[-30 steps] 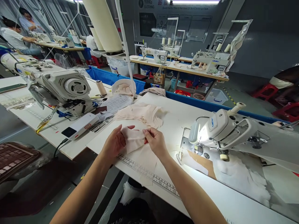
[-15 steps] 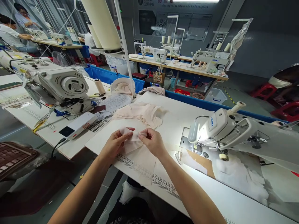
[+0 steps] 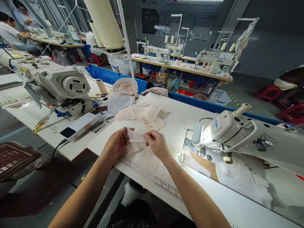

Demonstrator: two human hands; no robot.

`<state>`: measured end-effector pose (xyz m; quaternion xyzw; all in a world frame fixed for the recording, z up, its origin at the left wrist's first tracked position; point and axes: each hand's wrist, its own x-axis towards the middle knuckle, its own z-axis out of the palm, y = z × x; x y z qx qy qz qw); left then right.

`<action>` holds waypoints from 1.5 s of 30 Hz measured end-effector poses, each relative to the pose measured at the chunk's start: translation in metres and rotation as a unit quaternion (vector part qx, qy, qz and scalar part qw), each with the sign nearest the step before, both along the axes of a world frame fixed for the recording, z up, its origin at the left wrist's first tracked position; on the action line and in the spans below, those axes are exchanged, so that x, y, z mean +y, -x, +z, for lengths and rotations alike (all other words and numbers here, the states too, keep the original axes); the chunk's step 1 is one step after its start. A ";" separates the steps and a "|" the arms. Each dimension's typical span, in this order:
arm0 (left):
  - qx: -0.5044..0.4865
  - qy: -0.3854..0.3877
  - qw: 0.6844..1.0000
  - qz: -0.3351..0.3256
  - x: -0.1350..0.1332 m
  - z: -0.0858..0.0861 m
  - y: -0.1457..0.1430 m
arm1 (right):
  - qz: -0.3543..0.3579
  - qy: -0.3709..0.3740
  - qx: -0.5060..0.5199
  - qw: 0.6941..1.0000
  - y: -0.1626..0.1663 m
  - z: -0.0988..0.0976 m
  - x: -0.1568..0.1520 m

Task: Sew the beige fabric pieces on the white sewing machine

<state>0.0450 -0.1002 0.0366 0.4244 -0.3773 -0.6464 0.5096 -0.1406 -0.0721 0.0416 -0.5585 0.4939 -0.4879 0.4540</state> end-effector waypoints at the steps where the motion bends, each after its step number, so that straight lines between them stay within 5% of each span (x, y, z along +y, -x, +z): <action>1: 0.006 -0.002 1.000 -0.008 -0.002 0.001 0.000 | 0.007 -0.004 0.004 1.000 0.000 0.000 0.000; 7: -0.023 0.026 0.991 -0.127 -0.038 0.027 0.010 | 0.027 -0.028 0.015 0.999 0.008 0.005 -0.002; 13: -0.037 0.054 0.984 -0.163 -0.079 0.048 0.038 | -0.013 -0.042 -0.009 0.999 0.025 0.009 -0.004; 28: 0.016 0.011 0.987 -0.158 -0.087 0.030 0.045 | -0.018 -0.040 0.043 0.998 0.031 0.003 -0.008; 39: 0.033 -0.026 0.975 -0.218 -0.078 0.028 0.055 | -0.011 -0.028 0.094 0.995 0.027 -0.005 -0.011; 43: -0.014 -0.008 0.980 -0.198 -0.075 0.029 0.058 | -0.056 0.020 0.193 0.979 0.020 -0.003 -0.006; 45: -0.040 0.019 0.988 -0.151 -0.073 0.030 0.057 | -0.088 0.093 0.297 0.946 0.015 0.004 0.010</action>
